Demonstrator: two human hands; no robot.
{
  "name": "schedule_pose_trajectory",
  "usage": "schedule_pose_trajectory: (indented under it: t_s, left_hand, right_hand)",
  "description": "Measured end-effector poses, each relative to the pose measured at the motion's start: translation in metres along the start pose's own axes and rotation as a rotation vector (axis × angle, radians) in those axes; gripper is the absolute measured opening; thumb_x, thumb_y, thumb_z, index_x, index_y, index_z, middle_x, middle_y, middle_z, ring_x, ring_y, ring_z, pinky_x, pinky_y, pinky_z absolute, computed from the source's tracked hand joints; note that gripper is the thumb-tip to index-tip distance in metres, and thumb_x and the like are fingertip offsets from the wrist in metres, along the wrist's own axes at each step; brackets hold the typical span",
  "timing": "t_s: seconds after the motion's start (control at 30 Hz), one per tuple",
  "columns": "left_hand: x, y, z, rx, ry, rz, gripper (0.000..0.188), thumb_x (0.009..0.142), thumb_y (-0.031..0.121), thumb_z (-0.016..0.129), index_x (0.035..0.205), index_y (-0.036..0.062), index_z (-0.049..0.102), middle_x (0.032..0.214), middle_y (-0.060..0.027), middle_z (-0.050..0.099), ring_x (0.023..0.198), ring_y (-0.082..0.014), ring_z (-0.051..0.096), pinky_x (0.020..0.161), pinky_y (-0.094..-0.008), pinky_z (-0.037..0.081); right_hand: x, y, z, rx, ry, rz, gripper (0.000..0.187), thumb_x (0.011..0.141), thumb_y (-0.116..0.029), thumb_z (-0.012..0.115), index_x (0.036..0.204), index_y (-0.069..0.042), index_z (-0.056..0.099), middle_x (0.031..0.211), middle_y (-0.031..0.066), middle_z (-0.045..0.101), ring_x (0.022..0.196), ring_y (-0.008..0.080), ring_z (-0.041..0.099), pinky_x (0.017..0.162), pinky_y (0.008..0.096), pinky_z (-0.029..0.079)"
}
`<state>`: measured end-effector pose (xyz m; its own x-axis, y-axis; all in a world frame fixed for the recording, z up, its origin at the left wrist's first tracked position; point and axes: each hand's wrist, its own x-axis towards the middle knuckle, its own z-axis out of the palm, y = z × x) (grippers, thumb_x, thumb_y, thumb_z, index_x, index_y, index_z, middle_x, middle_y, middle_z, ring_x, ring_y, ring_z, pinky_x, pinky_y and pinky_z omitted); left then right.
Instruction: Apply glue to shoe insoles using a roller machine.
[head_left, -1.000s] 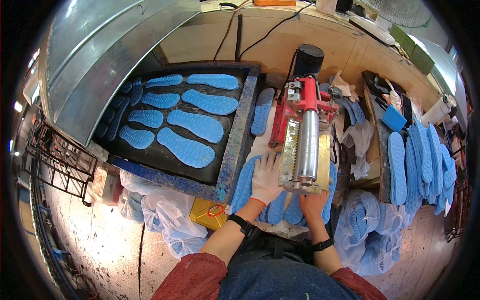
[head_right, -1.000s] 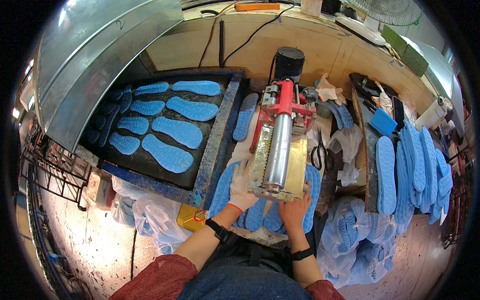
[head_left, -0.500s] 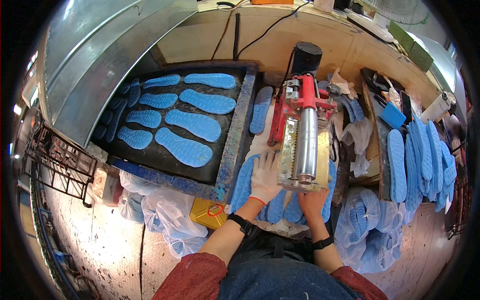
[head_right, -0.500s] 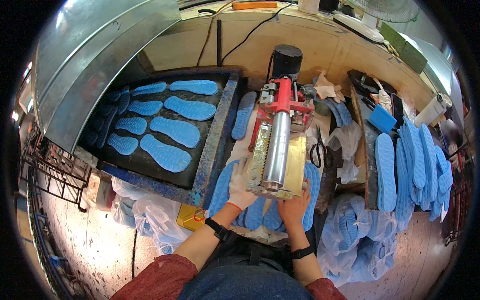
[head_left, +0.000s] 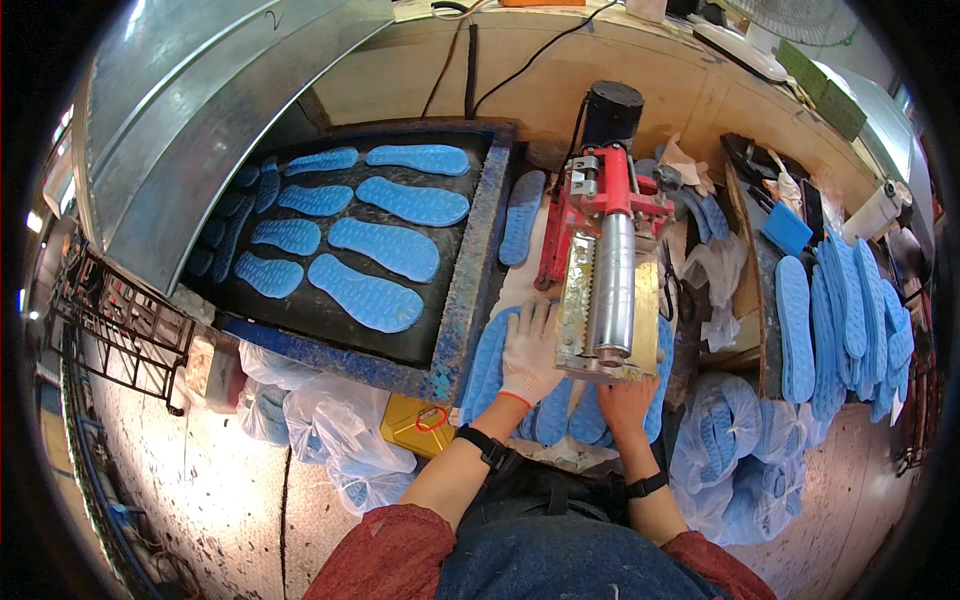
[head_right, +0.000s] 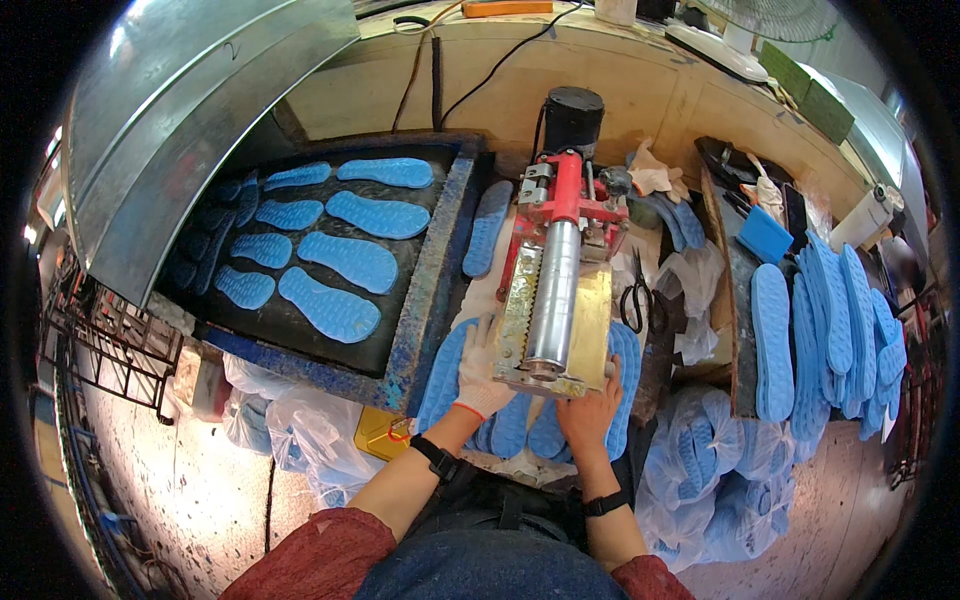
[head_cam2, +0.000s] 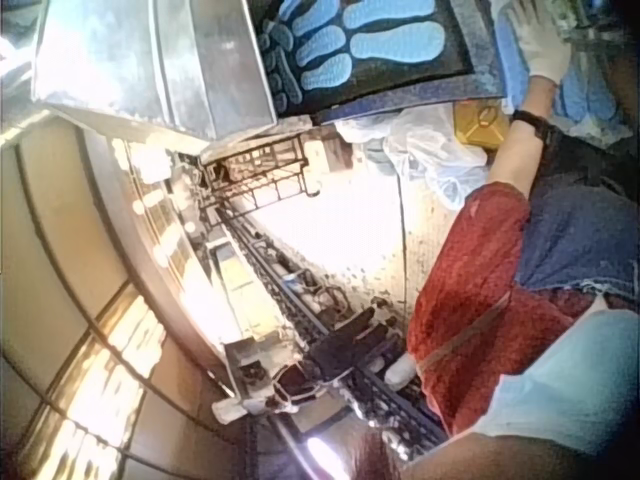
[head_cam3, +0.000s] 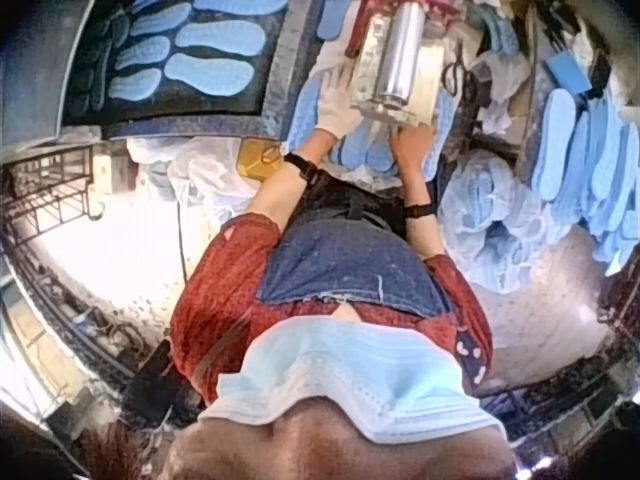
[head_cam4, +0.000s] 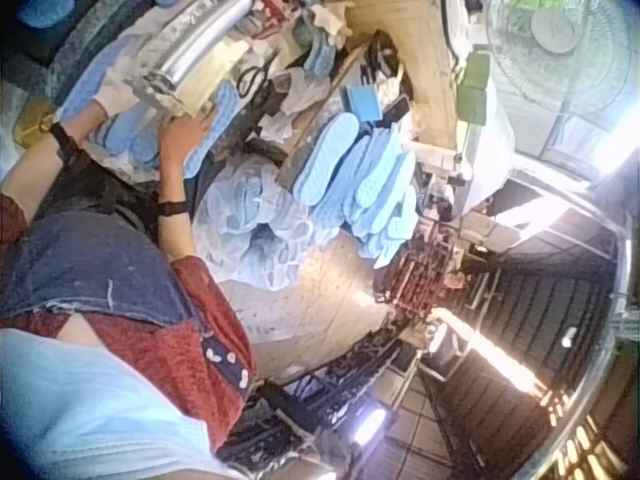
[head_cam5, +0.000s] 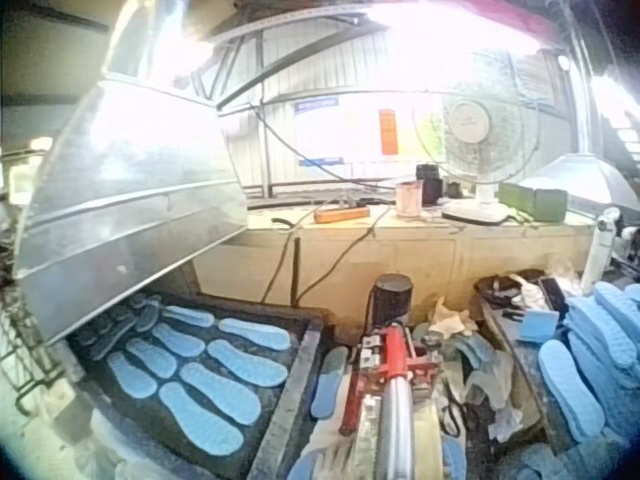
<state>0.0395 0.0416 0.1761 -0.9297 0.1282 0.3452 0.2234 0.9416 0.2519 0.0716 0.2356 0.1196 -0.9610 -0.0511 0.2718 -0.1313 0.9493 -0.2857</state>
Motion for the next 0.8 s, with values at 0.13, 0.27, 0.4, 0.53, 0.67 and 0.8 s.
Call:
schedule_pose_trajectory:
  t_s: [0.13,0.27,0.4,0.53,0.67,0.8]
  left_hand:
    - [0.001,0.001,-0.005,-0.023,0.012,0.013,0.061,0.081,0.035,0.058,0.129,-0.0007,0.046,0.129,-0.0184,0.048,0.121,-0.0343,0.041,0.101,-0.0461,0.031]
    - [0.000,0.001,-0.007,-0.052,0.001,0.015,0.060,0.079,0.032,0.059,0.128,-0.0012,0.048,0.129,-0.0189,0.048,0.121,-0.0347,0.041,0.101,-0.0463,0.032]
    - [0.001,0.009,-0.013,-0.275,0.021,-0.106,0.057,0.079,0.030,0.059,0.126,-0.0015,0.051,0.130,-0.0185,0.047,0.121,-0.0358,0.041,0.101,-0.0467,0.032]
    - [-0.007,-0.015,0.035,-0.473,0.083,-0.109,0.055,0.080,0.031,0.058,0.125,0.0001,0.053,0.132,-0.0185,0.047,0.121,-0.0365,0.040,0.102,-0.0469,0.032]
    - [-0.006,-0.011,0.039,-0.668,0.029,-0.141,0.057,0.080,0.034,0.059,0.126,0.0022,0.054,0.133,-0.0182,0.046,0.123,-0.0366,0.039,0.102,-0.0478,0.031]
    - [-0.011,-0.017,0.054,-0.646,0.003,-0.116,0.060,0.079,0.038,0.059,0.129,0.0045,0.053,0.134,-0.0175,0.045,0.125,-0.0365,0.037,0.103,-0.0485,0.030]
  right_hand:
    - [0.002,-0.002,-0.002,-0.008,0.026,-0.031,0.065,0.076,-0.028,0.069,0.134,-0.006,0.050,0.142,0.0201,0.041,0.136,0.0422,0.029,0.102,0.0536,0.030]
    - [0.004,-0.004,-0.005,-0.004,0.016,-0.041,0.067,0.076,-0.028,0.069,0.135,-0.005,0.048,0.143,0.0194,0.040,0.136,0.0428,0.029,0.102,0.0540,0.030]
    - [0.006,-0.005,-0.008,0.041,0.071,-0.011,0.072,0.073,-0.024,0.070,0.137,-0.004,0.044,0.143,0.0188,0.038,0.136,0.0429,0.029,0.103,0.0541,0.029]
    - [0.008,-0.020,-0.021,0.093,0.069,-0.009,0.070,0.073,-0.022,0.071,0.136,-0.005,0.045,0.144,0.0189,0.037,0.136,0.0423,0.029,0.104,0.0535,0.029]
    - [0.004,-0.017,-0.020,0.075,0.143,0.005,0.070,0.072,-0.022,0.072,0.136,-0.005,0.046,0.144,0.0185,0.037,0.137,0.0415,0.029,0.104,0.0526,0.028]
    - [0.004,-0.013,-0.020,0.081,0.117,0.024,0.067,0.072,-0.020,0.072,0.133,-0.005,0.048,0.144,0.0188,0.037,0.137,0.0405,0.029,0.104,0.0516,0.029]
